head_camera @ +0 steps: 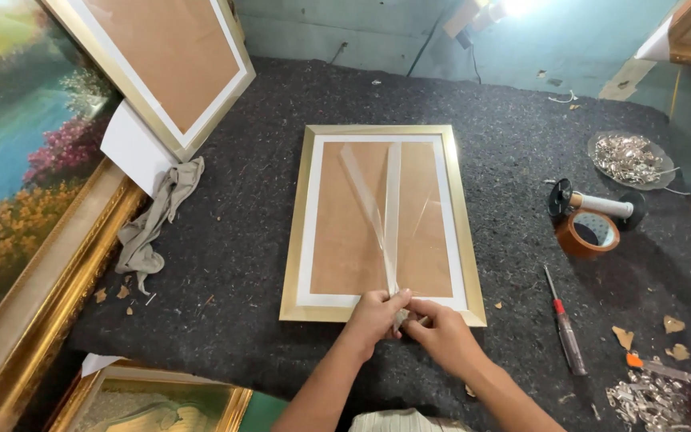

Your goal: Removing the back of picture frames and polishing the glass with a cloth

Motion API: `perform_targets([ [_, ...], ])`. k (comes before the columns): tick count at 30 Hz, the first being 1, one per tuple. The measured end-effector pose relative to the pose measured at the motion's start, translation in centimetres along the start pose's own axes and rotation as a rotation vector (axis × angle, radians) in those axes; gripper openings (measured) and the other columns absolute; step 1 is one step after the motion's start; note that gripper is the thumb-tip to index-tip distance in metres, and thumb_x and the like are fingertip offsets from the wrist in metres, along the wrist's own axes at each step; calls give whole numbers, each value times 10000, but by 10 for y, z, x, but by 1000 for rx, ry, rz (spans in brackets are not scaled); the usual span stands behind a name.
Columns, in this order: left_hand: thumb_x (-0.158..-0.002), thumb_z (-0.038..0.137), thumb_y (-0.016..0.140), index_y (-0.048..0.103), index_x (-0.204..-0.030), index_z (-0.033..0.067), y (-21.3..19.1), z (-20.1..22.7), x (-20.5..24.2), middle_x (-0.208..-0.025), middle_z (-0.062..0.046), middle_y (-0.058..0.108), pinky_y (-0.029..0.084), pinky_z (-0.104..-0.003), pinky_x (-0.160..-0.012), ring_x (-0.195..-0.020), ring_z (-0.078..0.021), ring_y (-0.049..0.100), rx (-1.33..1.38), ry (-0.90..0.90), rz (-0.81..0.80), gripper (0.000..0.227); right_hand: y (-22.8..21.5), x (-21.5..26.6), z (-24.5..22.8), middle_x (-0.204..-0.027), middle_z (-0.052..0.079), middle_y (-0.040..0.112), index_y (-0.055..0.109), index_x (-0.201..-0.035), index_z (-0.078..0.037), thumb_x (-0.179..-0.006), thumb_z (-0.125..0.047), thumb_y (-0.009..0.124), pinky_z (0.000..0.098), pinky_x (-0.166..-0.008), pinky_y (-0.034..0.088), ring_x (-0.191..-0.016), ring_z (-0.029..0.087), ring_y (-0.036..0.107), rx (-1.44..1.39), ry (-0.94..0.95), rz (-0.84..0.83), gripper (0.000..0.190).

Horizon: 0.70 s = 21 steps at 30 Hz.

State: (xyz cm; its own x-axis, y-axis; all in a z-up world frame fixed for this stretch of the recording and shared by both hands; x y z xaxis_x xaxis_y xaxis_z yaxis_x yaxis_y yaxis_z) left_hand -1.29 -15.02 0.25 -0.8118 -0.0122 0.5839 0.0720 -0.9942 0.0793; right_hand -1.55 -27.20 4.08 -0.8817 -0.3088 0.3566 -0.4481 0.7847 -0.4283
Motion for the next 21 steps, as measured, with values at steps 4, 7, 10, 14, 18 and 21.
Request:
perform_targets([
  [4, -795, 280, 509, 671, -785, 77, 1, 21, 15, -470, -34, 458, 381, -265, -456, -380, -135, 426, -175, 24, 123, 260, -35, 0, 18, -882, -26, 749, 726, -978, -173, -733, -153, 578, 172, -711, 466, -749, 42, 654, 75, 111, 71, 287],
  [7, -869, 280, 444, 650, -840, 100, 4, 27, 21, -738, -22, 555, 362, -208, -443, -480, -113, 419, -96, -116, 181, 276, -63, -7, 66, -991, -76, 631, 624, -1053, -333, -691, -185, 682, 325, -833, 408, -974, 168, 493, 571, -83, 34, 396],
  [10, -876, 247, 453, 587, -797, 64, 11, 8, 5, -874, -77, 518, 451, -219, -485, -773, -180, 505, 219, -199, 173, 240, -77, -9, 87, -952, 1, 603, 690, -949, -245, -629, -111, 759, 348, -826, 447, -931, 200, 571, 574, -284, 53, 353],
  [14, -904, 153, 401, 492, -823, 81, 24, -24, -13, -650, -63, 527, 420, -286, -539, -578, -164, 519, 559, -173, 28, 142, -83, -6, 85, -877, -19, 689, 741, -838, -180, -737, -219, 635, 279, -741, 512, -778, 142, 679, 480, -401, 87, 151],
  [18, -895, 139, 398, 470, -875, 93, 39, -25, -7, -539, 9, 368, 398, -258, -505, -465, -102, 369, 590, -225, -37, 88, -83, -12, 87, -824, -15, 730, 721, -811, -133, -759, -174, 608, 252, -691, 519, -751, 116, 691, 400, -420, 135, 130],
  [21, -873, 171, 495, 451, -873, 139, 50, -1, 19, -540, 18, 272, 349, -241, -503, -464, -90, 276, 571, -348, -31, 54, -78, -21, 80, -807, -21, 721, 710, -825, -133, -744, -149, 623, 244, -649, 476, -691, 97, 651, 365, -321, 273, 120],
])
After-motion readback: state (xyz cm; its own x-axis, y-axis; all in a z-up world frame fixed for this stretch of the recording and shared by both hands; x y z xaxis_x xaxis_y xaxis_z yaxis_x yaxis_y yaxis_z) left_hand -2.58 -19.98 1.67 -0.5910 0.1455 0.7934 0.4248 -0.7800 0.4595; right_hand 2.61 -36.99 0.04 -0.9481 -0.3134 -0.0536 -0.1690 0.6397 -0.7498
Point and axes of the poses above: each hand's wrist, its own x-axis away from the middle knuckle, its own y-axis out of the palm, z = x × y, the point moved 1 cm from there along -x, towards the middle knuckle
